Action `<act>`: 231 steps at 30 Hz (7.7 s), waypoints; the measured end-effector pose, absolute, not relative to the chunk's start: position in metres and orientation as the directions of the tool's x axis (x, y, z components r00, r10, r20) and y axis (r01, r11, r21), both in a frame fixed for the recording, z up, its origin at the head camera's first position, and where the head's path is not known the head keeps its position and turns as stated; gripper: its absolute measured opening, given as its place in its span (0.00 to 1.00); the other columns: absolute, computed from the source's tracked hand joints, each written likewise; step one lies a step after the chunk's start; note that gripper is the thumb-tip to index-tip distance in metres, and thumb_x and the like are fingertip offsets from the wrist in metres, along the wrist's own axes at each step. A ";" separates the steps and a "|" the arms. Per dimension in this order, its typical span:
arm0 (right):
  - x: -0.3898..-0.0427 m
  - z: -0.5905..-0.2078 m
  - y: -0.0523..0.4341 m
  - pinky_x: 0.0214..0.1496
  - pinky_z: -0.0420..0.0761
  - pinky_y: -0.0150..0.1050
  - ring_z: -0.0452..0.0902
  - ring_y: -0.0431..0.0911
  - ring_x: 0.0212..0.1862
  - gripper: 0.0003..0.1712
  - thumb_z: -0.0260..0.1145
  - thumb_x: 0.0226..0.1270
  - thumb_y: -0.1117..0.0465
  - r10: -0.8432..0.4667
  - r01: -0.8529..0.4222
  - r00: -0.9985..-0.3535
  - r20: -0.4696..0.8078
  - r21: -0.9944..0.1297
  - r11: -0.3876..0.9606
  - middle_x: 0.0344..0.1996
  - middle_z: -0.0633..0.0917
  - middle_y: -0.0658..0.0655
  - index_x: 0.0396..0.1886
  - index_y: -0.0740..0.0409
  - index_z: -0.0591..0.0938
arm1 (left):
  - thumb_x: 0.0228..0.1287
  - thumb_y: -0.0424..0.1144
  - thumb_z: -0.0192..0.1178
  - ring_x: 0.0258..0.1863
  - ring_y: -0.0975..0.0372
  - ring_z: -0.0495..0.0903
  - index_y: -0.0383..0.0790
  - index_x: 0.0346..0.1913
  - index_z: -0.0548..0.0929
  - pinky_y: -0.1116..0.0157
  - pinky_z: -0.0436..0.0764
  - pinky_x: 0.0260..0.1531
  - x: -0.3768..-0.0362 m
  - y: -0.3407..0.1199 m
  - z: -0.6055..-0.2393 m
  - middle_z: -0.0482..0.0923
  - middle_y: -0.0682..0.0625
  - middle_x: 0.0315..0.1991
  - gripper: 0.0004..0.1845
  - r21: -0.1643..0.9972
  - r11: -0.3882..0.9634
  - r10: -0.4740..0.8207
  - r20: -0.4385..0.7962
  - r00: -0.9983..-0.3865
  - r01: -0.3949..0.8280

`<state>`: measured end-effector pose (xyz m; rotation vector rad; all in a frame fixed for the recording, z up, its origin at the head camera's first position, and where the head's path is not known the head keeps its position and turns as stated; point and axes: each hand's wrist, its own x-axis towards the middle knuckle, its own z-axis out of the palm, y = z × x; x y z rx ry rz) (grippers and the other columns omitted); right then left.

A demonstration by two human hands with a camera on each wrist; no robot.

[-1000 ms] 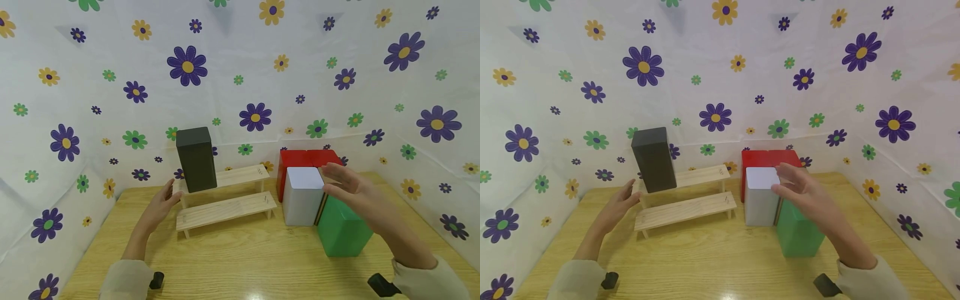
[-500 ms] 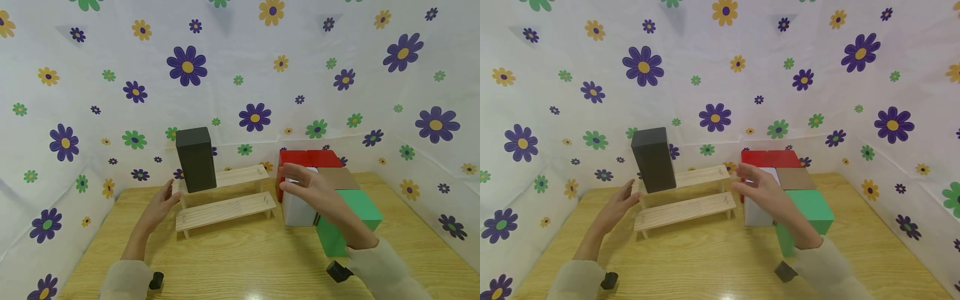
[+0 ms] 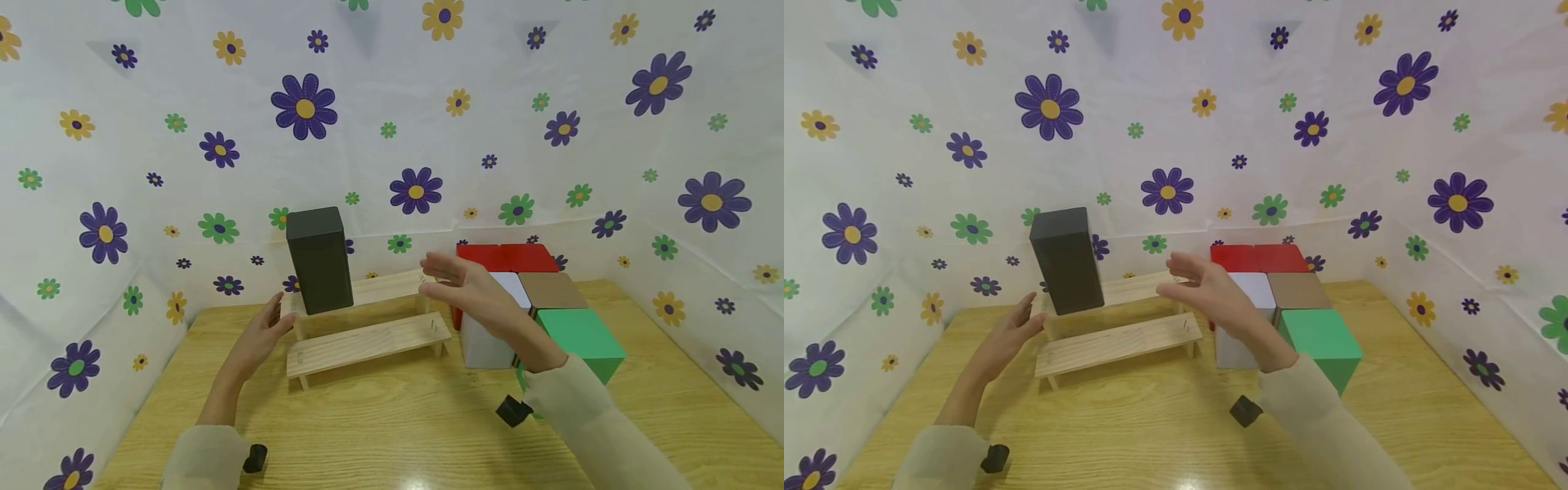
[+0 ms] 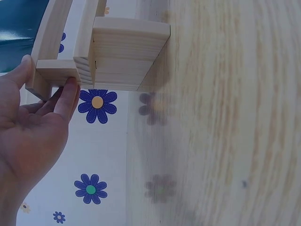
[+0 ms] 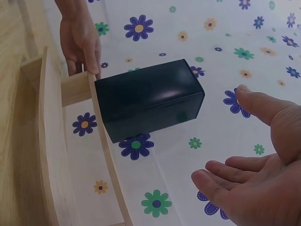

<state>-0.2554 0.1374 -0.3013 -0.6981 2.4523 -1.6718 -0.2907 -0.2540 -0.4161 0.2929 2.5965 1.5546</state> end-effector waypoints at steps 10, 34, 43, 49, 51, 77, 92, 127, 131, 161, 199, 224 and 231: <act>-0.276 -0.297 0.123 0.60 0.68 0.47 0.66 0.44 0.61 0.40 0.65 0.54 0.41 -0.423 -0.338 -0.887 0.184 -0.884 0.322 0.63 0.67 0.45 0.66 0.39 0.62 | 0.63 0.62 0.44 0.70 0.49 0.43 0.56 0.72 0.37 0.46 0.53 0.63 -0.293 -0.255 -0.417 0.38 0.47 0.72 0.41 0.874 0.472 0.211 0.013 -0.977 0.114; -0.314 -0.291 0.086 0.60 0.68 0.47 0.62 0.41 0.63 0.43 0.64 0.51 0.36 -0.428 -0.373 -0.881 0.201 -0.852 0.368 0.64 0.65 0.42 0.67 0.36 0.60 | 0.64 0.61 0.43 0.70 0.49 0.43 0.57 0.71 0.37 0.46 0.53 0.63 -0.293 -0.255 -0.418 0.38 0.47 0.72 0.39 0.873 0.472 0.216 0.022 -0.976 0.124; -0.326 -0.291 0.071 0.61 0.66 0.49 0.62 0.43 0.64 0.44 0.64 0.50 0.35 -0.471 -0.390 -0.855 0.217 -0.867 0.309 0.64 0.64 0.43 0.67 0.36 0.59 | 0.64 0.61 0.44 0.70 0.50 0.43 0.58 0.71 0.38 0.46 0.53 0.63 -0.291 -0.254 -0.417 0.38 0.48 0.72 0.39 0.874 0.468 0.217 0.025 -0.976 0.127; -0.334 -0.287 0.054 0.63 0.65 0.47 0.58 0.43 0.66 0.46 0.65 0.52 0.38 -0.500 -0.402 -0.835 0.230 -0.875 0.269 0.66 0.62 0.45 0.69 0.42 0.57 | 0.64 0.61 0.43 0.70 0.50 0.42 0.58 0.71 0.37 0.46 0.52 0.63 -0.291 -0.255 -0.419 0.37 0.48 0.72 0.39 0.878 0.462 0.217 0.022 -0.976 0.122; -0.338 -0.287 0.049 0.63 0.64 0.46 0.57 0.44 0.66 0.47 0.65 0.52 0.38 -0.502 -0.407 -0.832 0.236 -0.875 0.263 0.66 0.62 0.47 0.69 0.44 0.57 | 0.64 0.61 0.43 0.70 0.50 0.42 0.58 0.71 0.37 0.46 0.52 0.63 -0.292 -0.255 -0.419 0.37 0.48 0.72 0.39 0.879 0.461 0.216 0.020 -0.976 0.120; -0.360 -0.275 0.003 0.67 0.56 0.48 0.47 0.43 0.70 0.53 0.63 0.54 0.37 -0.529 -0.403 -0.823 0.208 -0.870 0.285 0.70 0.51 0.45 0.72 0.47 0.47 | 0.64 0.61 0.44 0.70 0.49 0.43 0.56 0.71 0.38 0.46 0.53 0.63 -0.292 -0.256 -0.418 0.38 0.49 0.72 0.40 0.880 0.458 0.218 0.023 -0.976 0.123; -0.336 -0.264 0.030 0.66 0.59 0.49 0.59 0.42 0.64 0.50 0.68 0.52 0.44 -0.517 -0.438 -0.823 0.236 -0.844 0.311 0.63 0.66 0.50 0.71 0.51 0.54 | 0.64 0.61 0.44 0.69 0.48 0.44 0.56 0.71 0.38 0.46 0.53 0.62 -0.294 -0.255 -0.419 0.38 0.46 0.72 0.40 0.871 0.476 0.213 0.017 -0.977 0.119; -0.241 -0.282 0.134 0.49 0.77 0.44 0.74 0.48 0.52 0.47 0.71 0.48 0.44 -0.475 -0.434 -0.850 0.230 -0.817 0.379 0.57 0.70 0.45 0.67 0.36 0.59 | 0.66 0.56 0.46 0.69 0.47 0.41 0.52 0.72 0.38 0.44 0.51 0.62 -0.282 -0.248 -0.403 0.35 0.45 0.72 0.39 0.889 0.439 0.245 0.020 -0.969 0.129; -0.232 -0.288 0.147 0.44 0.79 0.43 0.73 0.49 0.51 0.47 0.72 0.47 0.46 -0.468 -0.422 -0.857 0.216 -0.816 0.395 0.53 0.71 0.47 0.66 0.37 0.60 | 0.65 0.59 0.45 0.69 0.48 0.42 0.56 0.71 0.37 0.45 0.52 0.62 -0.290 -0.253 -0.414 0.35 0.47 0.72 0.39 0.877 0.460 0.241 0.028 -0.970 0.139; -0.193 -0.330 0.209 0.41 0.77 0.39 0.72 0.50 0.49 0.49 0.72 0.45 0.42 -0.395 -0.362 -0.909 0.137 -0.729 0.581 0.51 0.72 0.52 0.66 0.50 0.62 | 0.65 0.60 0.44 0.69 0.47 0.41 0.54 0.72 0.37 0.45 0.52 0.62 -0.294 -0.255 -0.421 0.35 0.45 0.72 0.40 0.884 0.448 0.239 0.024 -0.971 0.133; -0.185 -0.314 0.216 0.41 0.75 0.37 0.67 0.48 0.51 0.50 0.67 0.42 0.31 -0.450 -0.448 -0.888 0.097 -0.408 0.796 0.57 0.68 0.52 0.61 0.56 0.70 | 0.65 0.59 0.44 0.70 0.48 0.41 0.57 0.71 0.37 0.45 0.51 0.62 -0.294 -0.255 -0.422 0.34 0.46 0.72 0.39 0.889 0.438 0.241 0.024 -0.970 0.131; -0.187 -0.313 0.242 0.54 0.71 0.54 0.65 0.52 0.58 0.44 0.66 0.44 0.32 -0.468 -0.497 -0.865 0.181 -0.186 0.848 0.54 0.74 0.54 0.55 0.56 0.77 | 0.65 0.60 0.44 0.70 0.48 0.40 0.57 0.71 0.37 0.45 0.51 0.62 -0.294 -0.255 -0.421 0.34 0.48 0.72 0.39 0.881 0.456 0.232 0.022 -0.973 0.128; -0.186 -0.314 0.250 0.55 0.70 0.55 0.64 0.53 0.59 0.44 0.65 0.46 0.32 -0.450 -0.481 -0.873 0.190 -0.172 0.860 0.56 0.73 0.57 0.56 0.58 0.76 | 0.65 0.60 0.44 0.70 0.48 0.40 0.57 0.71 0.37 0.46 0.51 0.63 -0.294 -0.254 -0.422 0.34 0.47 0.72 0.39 0.878 0.462 0.229 0.022 -0.973 0.128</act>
